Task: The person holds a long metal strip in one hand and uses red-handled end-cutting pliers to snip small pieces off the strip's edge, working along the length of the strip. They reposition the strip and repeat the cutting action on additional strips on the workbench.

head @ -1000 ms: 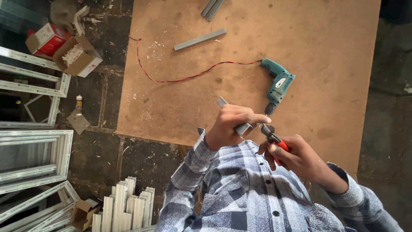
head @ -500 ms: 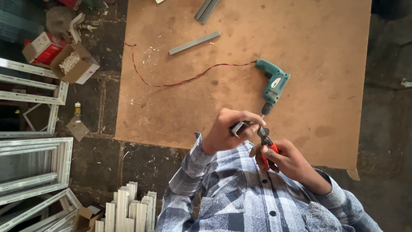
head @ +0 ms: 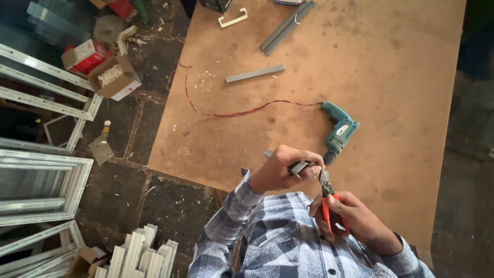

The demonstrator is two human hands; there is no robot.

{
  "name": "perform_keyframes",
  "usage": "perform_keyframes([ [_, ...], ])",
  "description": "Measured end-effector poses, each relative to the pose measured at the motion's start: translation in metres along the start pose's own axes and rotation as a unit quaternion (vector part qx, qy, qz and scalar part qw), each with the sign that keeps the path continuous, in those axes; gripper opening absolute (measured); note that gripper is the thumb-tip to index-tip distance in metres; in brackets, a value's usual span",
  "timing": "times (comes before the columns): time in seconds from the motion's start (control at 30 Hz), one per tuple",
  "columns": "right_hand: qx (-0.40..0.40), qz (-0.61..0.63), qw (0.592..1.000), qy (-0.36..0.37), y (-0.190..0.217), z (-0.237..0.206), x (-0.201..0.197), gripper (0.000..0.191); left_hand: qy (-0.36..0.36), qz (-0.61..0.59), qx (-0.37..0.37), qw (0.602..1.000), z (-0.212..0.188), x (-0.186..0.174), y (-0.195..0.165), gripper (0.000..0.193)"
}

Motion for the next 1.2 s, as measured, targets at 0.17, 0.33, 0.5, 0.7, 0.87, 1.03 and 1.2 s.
perform_keyframes([
  [0.17, -0.006, 0.038, 0.999, 0.034, 0.004, -0.007, 0.004, 0.031, -0.027, -0.011, -0.012, 1.000, -0.007, 0.001, 0.008, 0.009],
  [0.33, -0.047, -0.006, 0.995, -0.088, -0.015, 0.004, -0.011, 0.030, -0.052, -0.002, -0.024, 0.998, -0.011, -0.001, 0.018, 0.009],
  [0.5, -0.166, 0.024, 0.954, -0.248, -0.025, 0.022, -0.025, 0.033, -0.019, -0.025, -0.136, 0.990, -0.012, 0.010, 0.027, 0.019],
  [0.7, -0.289, 0.005, 0.884, -0.367, -0.004, 0.009, -0.018, 0.038, 0.073, 0.086, -0.122, 0.986, -0.021, 0.042, 0.013, 0.049],
  [0.87, -0.250, 0.087, 0.913, -0.310, -0.001, 0.021, -0.013, 0.037, 0.068, -0.063, -0.176, 0.980, -0.032, 0.040, 0.024, 0.034],
  [1.03, -0.216, -0.039, 0.922, -0.320, 0.003, 0.021, -0.027, 0.040, 0.016, -0.127, -0.210, 0.969, -0.042, 0.020, 0.037, 0.021],
  [1.2, -0.153, -0.004, 0.981, -0.122, 0.008, 0.016, -0.024, 0.063, -0.014, -0.126, -0.205, 0.970, -0.048, 0.002, 0.041, 0.024],
])
Point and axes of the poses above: each hand's wrist, its own z-axis towards the middle knuckle, its own x-axis out of the palm, y = z × x, the point moved 3 cm from there along z, towards the middle knuckle, and after that the axes turned 3 degrees about y, right-handed, at the moved point
